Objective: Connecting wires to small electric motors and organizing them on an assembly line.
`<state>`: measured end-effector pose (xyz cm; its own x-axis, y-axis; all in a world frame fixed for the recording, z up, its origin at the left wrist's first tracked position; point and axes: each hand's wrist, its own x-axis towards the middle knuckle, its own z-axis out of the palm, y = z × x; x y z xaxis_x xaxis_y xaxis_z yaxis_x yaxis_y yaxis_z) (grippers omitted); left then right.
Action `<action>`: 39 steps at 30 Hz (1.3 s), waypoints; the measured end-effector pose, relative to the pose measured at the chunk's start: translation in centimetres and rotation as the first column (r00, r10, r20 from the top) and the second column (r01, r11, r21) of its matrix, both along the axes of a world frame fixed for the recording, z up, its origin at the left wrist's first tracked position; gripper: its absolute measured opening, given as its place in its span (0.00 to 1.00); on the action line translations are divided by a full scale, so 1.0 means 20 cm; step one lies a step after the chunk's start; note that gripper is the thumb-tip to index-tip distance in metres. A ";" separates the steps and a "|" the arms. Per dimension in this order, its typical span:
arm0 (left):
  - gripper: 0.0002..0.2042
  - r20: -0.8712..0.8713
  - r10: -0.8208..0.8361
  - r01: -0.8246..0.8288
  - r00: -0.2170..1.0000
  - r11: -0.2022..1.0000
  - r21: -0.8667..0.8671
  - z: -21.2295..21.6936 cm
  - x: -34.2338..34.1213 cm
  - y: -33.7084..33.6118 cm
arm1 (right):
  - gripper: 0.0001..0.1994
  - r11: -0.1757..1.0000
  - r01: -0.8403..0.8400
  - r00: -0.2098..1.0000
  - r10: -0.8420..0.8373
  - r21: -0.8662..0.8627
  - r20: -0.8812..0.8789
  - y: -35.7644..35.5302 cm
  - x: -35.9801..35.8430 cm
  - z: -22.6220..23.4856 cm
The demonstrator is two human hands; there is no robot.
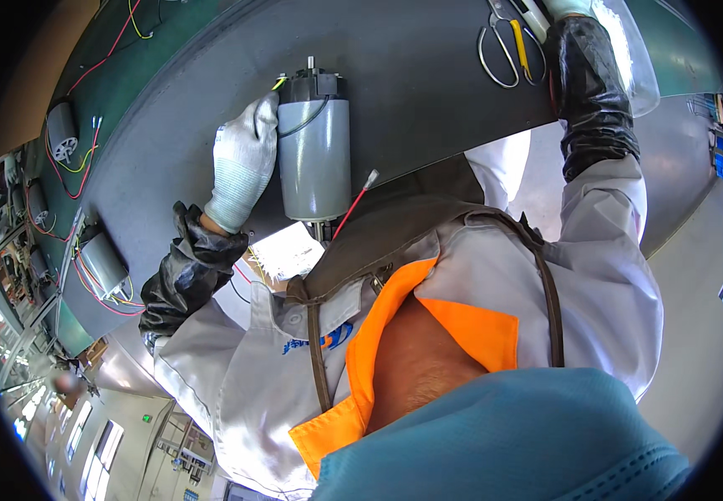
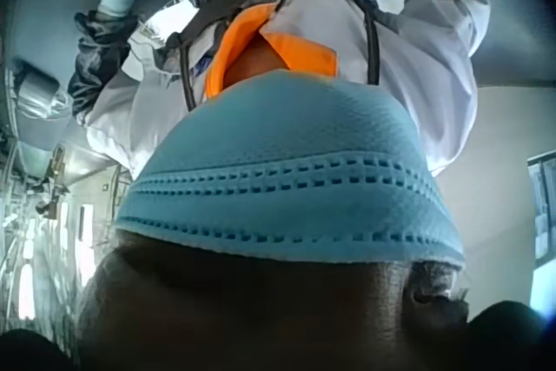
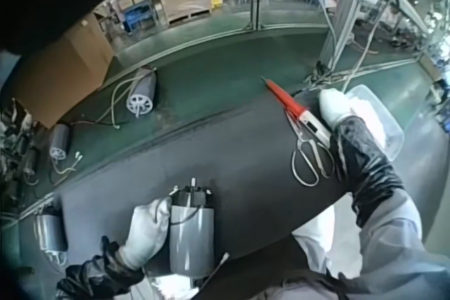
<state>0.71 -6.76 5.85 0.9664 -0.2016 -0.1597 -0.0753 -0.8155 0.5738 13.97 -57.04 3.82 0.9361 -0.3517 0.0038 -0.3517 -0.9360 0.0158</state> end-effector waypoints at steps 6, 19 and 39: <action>0.22 0.028 -0.028 0.026 0.999 0.999 0.040 0.00 0.00 0.01 | 0.22 0.968 0.221 0.974 -0.226 0.115 0.031 0.55 -0.26 0.47; 0.26 -0.061 -0.136 0.139 0.989 0.989 0.044 0.03 0.05 -0.06 | 0.06 0.708 0.035 0.991 -0.114 0.705 0.066 -0.25 0.07 0.08; 0.27 -0.631 -0.155 0.076 0.760 0.986 -0.151 0.20 0.10 -0.07 | 0.21 0.779 -0.389 0.921 0.321 0.492 0.220 -0.34 -0.20 0.06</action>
<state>2.66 -8.17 9.86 0.6165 -0.3591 -0.7007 0.2511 -0.7538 0.6073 9.96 -63.82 4.96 0.9991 0.0248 0.0357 0.0398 -0.8506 -0.5243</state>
